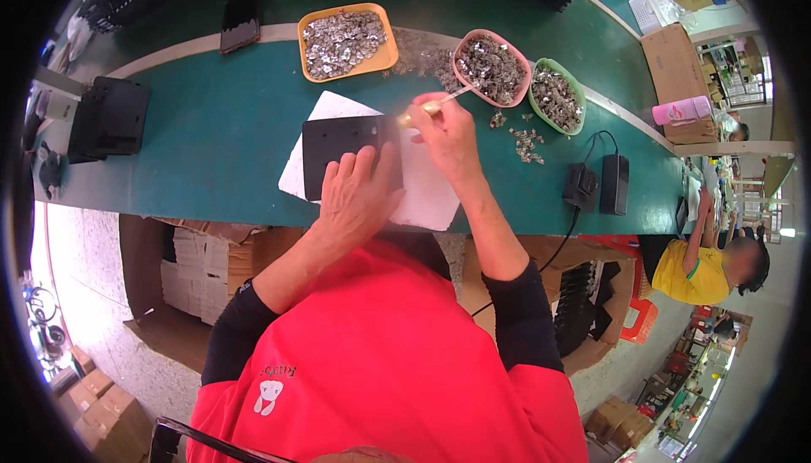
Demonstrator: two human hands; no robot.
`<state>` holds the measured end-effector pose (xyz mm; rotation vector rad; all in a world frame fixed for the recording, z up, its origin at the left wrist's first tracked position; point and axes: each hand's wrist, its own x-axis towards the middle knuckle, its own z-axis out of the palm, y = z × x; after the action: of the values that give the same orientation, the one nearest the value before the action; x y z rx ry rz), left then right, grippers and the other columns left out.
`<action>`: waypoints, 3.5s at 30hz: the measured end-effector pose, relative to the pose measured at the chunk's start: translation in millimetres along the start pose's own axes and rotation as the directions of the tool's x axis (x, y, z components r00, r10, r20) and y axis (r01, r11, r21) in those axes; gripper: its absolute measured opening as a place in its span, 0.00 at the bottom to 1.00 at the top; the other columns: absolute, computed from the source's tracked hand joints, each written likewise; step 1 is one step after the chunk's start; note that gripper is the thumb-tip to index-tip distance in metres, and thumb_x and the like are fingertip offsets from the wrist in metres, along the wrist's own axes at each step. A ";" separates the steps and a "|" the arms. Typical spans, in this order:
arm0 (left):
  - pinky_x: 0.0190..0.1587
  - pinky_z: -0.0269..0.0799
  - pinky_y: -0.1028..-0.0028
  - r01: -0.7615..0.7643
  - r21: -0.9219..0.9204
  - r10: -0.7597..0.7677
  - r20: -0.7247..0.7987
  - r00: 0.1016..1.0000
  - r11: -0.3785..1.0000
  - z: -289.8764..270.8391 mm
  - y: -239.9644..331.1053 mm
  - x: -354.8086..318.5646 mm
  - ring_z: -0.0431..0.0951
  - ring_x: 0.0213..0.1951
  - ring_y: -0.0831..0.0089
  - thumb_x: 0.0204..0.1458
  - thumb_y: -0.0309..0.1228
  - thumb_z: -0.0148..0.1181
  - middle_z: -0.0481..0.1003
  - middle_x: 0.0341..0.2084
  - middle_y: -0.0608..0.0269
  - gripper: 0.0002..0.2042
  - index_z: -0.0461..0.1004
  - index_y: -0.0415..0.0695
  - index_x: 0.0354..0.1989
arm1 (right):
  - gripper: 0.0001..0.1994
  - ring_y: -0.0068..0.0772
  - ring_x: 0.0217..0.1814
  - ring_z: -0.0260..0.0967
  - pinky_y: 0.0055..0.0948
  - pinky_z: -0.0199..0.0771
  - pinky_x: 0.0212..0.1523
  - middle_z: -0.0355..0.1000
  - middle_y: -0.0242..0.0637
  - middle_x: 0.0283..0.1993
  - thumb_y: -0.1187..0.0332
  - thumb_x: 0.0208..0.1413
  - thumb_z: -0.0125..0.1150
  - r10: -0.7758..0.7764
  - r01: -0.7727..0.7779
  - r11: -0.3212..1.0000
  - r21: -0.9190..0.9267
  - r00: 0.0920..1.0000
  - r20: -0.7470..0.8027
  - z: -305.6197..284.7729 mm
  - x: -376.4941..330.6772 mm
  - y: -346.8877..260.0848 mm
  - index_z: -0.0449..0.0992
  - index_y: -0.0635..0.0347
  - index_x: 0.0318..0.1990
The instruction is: The person uses a small screwdriver to insert and tighten screws into a black rectangular electronic device. They repeatedly pick up screws from a yellow tray and secure them into the device, which rests on a white paper towel on a green workbench.
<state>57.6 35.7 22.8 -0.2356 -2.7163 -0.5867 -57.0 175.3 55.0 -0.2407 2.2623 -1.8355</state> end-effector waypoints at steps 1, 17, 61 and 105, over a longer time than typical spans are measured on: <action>0.38 0.62 0.65 0.007 0.021 -0.007 0.004 1.000 1.000 1.9 0.9 0.3 0.66 0.37 0.64 0.39 0.38 0.65 0.65 0.41 0.61 0.33 0.66 0.43 0.58 | 0.11 0.22 0.39 0.75 0.22 0.80 0.33 0.75 0.36 0.38 0.66 0.59 0.60 -0.024 0.025 0.999 -0.049 1.000 0.020 2.1 6.4 -1.1 0.74 0.65 0.43; 0.36 0.60 0.65 -0.037 0.044 0.037 -0.007 0.999 0.998 8.3 -3.8 -5.0 0.65 0.37 0.64 0.41 0.40 0.66 0.66 0.41 0.59 0.33 0.66 0.37 0.56 | 0.07 0.40 0.33 0.75 0.32 0.76 0.36 0.74 0.39 0.32 0.67 0.56 0.55 -0.498 0.538 0.564 -0.626 0.827 0.261 34.3 -1.0 0.4 0.71 0.61 0.36; 0.58 0.56 0.52 -0.197 0.156 0.174 0.149 0.973 0.968 -8.8 17.8 -22.3 0.63 0.56 0.46 0.51 0.39 0.60 0.63 0.59 0.42 0.35 0.56 0.35 0.66 | 0.09 0.49 0.35 0.73 0.42 0.73 0.37 0.72 0.44 0.30 0.66 0.58 0.51 -0.493 0.407 0.855 -0.322 0.831 -0.260 13.6 -34.3 49.1 0.70 0.63 0.33; 0.45 0.69 0.80 -0.004 -0.976 -0.493 -0.113 0.862 0.217 -78.0 9.1 64.1 0.74 0.37 0.82 0.60 0.25 0.57 0.77 0.35 0.64 0.07 0.73 0.36 0.43 | 0.08 0.13 0.17 0.56 0.16 0.53 0.19 0.62 0.24 0.18 0.72 0.62 0.51 -0.128 0.189 0.866 0.463 0.979 -0.161 3.0 -56.0 15.9 0.76 0.63 0.34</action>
<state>24.0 16.2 116.4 0.0815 -1.5654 -2.1313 -2.1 190.5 42.6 -0.2359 1.8188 -2.4869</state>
